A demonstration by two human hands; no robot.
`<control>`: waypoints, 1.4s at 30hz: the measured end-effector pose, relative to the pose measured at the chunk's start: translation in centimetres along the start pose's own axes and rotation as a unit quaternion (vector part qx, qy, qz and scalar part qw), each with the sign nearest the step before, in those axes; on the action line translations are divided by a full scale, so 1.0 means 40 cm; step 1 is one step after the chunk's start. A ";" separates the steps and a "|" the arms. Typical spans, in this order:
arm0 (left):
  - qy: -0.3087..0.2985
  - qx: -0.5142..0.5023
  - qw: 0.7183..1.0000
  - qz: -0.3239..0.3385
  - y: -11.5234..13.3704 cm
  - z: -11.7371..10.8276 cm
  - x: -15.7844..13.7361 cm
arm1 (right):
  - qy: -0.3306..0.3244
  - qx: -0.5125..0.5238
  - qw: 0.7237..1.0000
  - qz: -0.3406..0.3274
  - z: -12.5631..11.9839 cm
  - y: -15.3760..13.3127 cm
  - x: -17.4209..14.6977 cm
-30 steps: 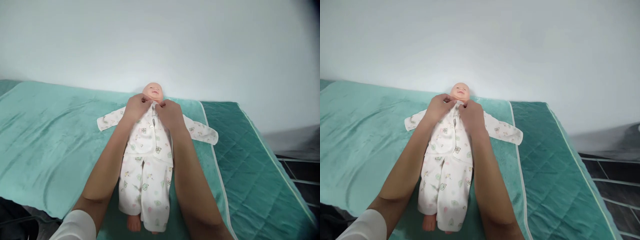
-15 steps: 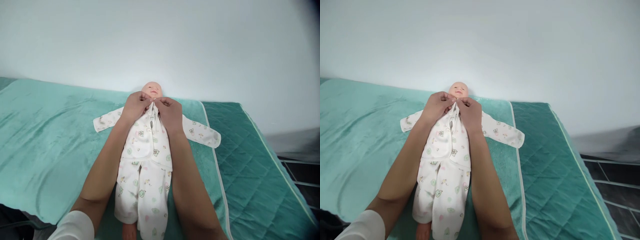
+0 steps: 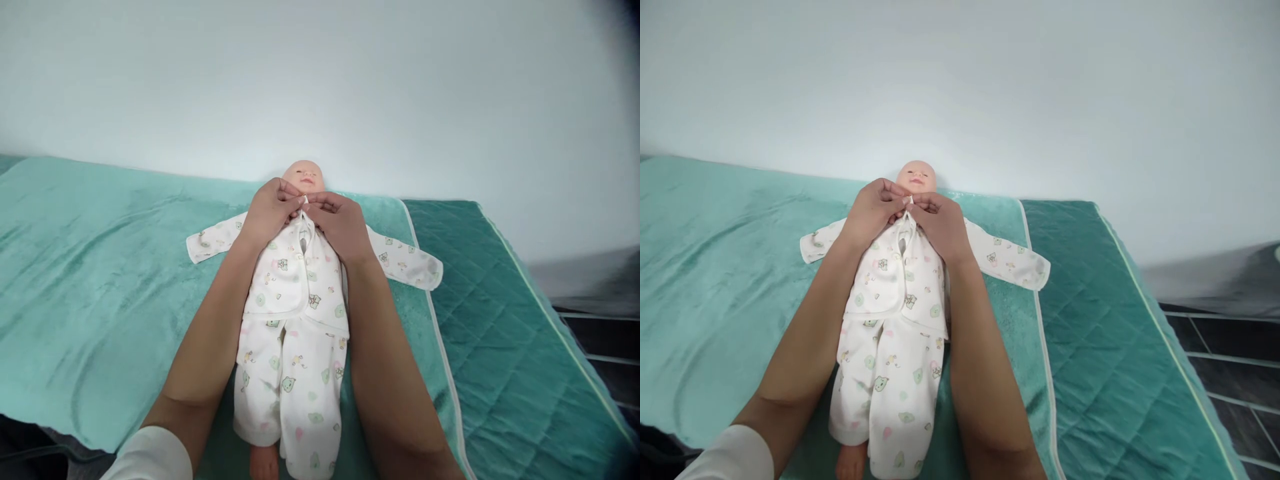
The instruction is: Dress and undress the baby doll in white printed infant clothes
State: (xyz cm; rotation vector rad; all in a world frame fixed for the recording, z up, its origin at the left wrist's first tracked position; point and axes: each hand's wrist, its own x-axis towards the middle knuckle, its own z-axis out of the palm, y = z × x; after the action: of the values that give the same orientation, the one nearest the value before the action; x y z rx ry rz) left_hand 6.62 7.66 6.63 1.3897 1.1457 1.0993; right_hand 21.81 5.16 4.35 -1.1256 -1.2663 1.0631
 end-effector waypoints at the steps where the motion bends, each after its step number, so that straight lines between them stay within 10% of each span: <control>1: -0.003 -0.004 1.000 0.003 0.000 -0.002 -0.002 | -0.007 -0.012 1.000 0.004 0.000 -0.006 -0.002; 22: -0.013 0.077 0.997 0.020 -0.007 -0.006 -0.001 | -0.056 -0.186 0.981 0.010 -0.002 -0.048 -0.029; 33: 0.007 0.099 0.991 0.086 -0.020 -0.027 -0.093 | 0.042 -0.447 0.894 0.004 0.076 -0.130 -0.178; 42: -0.015 0.096 0.989 0.108 -0.048 -0.055 -0.168 | 0.124 -0.309 0.943 0.019 0.074 -0.067 -0.204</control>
State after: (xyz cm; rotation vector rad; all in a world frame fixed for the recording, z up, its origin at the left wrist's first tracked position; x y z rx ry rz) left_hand 3.31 1.46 4.60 1.7076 1.1208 1.1376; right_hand 18.51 -3.21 5.72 -1.7021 -1.4137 0.5218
